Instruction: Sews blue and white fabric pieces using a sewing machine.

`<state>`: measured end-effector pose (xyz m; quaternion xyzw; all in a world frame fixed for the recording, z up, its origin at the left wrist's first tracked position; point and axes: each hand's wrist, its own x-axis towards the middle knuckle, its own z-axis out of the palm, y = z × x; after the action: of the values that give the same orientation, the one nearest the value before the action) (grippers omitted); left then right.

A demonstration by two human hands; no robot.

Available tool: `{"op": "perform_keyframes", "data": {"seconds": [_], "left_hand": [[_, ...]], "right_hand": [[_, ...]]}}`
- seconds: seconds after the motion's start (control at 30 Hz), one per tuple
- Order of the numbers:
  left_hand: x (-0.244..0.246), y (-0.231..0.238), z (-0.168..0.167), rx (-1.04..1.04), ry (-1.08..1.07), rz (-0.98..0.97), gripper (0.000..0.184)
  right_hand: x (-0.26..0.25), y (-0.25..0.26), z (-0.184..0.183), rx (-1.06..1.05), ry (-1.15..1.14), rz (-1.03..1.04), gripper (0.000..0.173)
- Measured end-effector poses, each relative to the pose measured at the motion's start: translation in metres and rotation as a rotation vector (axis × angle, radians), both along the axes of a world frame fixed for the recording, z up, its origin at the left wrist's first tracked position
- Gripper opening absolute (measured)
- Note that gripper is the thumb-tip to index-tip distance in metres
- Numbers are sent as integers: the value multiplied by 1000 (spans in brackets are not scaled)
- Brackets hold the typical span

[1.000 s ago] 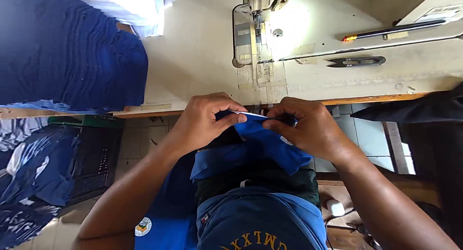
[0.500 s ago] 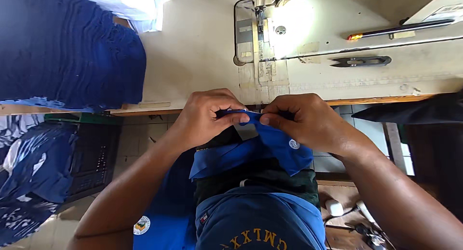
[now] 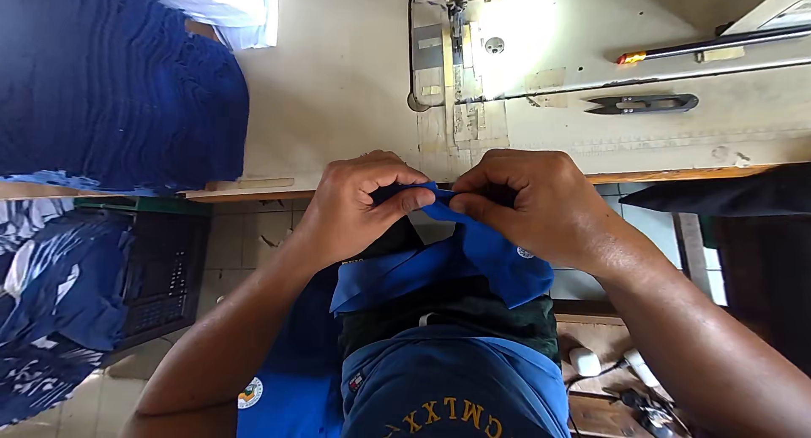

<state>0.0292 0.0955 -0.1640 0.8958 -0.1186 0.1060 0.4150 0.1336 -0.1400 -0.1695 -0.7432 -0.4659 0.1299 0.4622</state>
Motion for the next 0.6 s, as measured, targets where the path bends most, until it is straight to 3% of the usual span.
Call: {"op": "perform_keyframes", "data": {"seconds": [0.27,0.6], "left_hand": [[-3,-6,1,47,-89,31,13],[-3,-7,-8,34,-141,101,16]], "right_hand": [[-9,7,0,88,-211,-70,12],[-9,7,-4,122,-211,-92,14]]}}
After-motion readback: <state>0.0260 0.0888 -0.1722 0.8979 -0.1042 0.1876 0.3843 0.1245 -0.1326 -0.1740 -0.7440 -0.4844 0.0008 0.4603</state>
